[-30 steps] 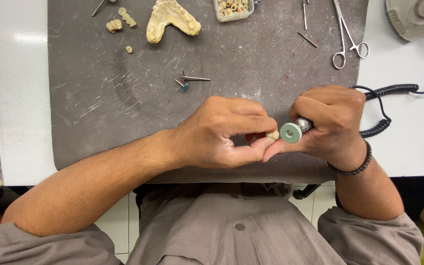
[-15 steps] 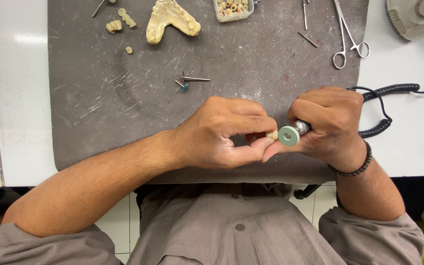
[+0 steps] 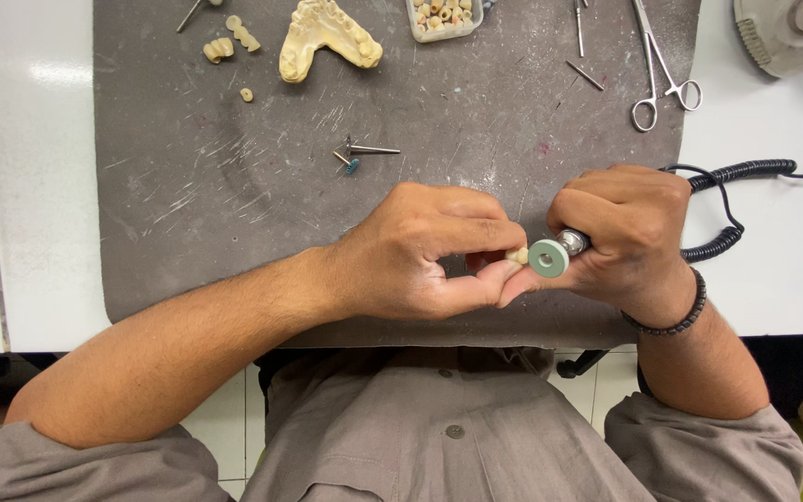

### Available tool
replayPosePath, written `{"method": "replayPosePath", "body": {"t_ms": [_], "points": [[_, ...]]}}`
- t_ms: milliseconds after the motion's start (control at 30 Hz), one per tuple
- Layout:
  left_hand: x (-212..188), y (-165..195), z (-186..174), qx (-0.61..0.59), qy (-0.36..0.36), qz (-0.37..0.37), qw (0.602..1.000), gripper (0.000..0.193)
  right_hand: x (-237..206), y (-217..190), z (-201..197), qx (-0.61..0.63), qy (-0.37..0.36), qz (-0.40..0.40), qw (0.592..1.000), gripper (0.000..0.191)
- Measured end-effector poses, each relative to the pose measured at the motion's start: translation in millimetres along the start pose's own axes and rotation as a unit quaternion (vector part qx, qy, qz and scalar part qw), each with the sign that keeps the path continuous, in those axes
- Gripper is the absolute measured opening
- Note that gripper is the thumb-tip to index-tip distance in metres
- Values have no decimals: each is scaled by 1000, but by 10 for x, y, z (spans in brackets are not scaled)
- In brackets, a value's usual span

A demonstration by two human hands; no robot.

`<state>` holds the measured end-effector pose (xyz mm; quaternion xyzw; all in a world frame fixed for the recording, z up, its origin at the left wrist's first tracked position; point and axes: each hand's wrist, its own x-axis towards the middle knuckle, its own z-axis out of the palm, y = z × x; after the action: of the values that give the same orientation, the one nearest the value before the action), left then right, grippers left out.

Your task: The person uses a rotary handpiece with a grinding burr to trim a dental prosthetic tooth set on a plaster model, then picks up individual prosthetic teeth and grinds and polishes them one at a time against a rotary polishing wheel, setting finished teeth aside on the bench.

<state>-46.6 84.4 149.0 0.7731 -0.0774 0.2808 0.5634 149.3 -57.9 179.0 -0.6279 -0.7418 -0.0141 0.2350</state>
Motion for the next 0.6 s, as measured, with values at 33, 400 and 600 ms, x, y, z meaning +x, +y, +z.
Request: {"method": "replayPosePath", "body": {"t_ms": [33, 400, 600], "points": [[-3, 1, -2, 0, 1, -2, 1000, 11, -2, 1, 1, 5, -3, -1, 1000, 76], [-25, -17, 7, 2, 6, 25, 1000, 17, -47, 35, 16, 2, 27, 3, 1000, 78], [-22, -23, 14, 7, 3, 19, 1000, 16, -19, 10, 4, -8, 24, -4, 1000, 78]]}}
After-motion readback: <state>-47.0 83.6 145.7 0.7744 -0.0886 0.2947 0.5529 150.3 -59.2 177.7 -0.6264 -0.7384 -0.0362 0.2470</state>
